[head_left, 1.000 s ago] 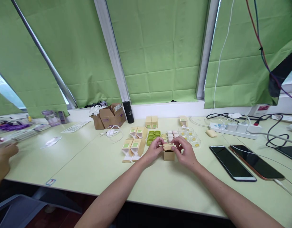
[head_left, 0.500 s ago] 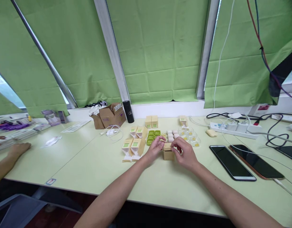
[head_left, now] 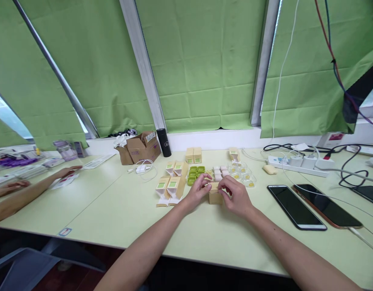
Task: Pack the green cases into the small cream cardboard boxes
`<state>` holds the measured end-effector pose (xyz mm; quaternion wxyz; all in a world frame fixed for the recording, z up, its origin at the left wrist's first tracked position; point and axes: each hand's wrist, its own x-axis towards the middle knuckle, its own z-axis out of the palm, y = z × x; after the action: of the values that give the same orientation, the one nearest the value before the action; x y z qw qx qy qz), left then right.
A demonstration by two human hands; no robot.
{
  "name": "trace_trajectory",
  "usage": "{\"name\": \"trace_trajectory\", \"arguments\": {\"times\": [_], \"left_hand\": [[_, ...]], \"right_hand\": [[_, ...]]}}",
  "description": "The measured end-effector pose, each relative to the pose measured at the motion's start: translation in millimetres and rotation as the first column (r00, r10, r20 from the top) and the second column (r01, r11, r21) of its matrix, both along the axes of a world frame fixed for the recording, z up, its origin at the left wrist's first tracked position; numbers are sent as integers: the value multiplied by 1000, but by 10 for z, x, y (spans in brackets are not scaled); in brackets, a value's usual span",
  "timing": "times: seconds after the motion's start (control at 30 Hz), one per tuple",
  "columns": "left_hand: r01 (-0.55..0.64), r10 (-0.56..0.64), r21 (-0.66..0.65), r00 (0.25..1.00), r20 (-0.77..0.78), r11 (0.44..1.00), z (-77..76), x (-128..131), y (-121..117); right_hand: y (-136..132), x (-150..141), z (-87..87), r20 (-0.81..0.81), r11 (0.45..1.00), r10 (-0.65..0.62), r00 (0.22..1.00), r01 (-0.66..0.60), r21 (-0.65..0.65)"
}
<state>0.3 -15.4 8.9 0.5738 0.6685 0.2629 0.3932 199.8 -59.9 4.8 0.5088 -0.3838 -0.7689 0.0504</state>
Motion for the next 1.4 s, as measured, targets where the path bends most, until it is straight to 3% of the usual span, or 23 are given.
{"name": "trace_trajectory", "arguments": {"times": [0.5,0.83,1.4], "left_hand": [[-32,32,15,999,-33,999,29,-4,-13],[6,-6,-32,1000,6,999,29,9,-22],[-44,48,61,997,-55,997,64,6,-46]], "right_hand": [[-24,-6,24,9,1000,23,1000,-23,-7],[62,-4,-32,-72,979,-55,996,40,-199],[50,-20,-27,-29,967,-74,997,65,-245]]}}
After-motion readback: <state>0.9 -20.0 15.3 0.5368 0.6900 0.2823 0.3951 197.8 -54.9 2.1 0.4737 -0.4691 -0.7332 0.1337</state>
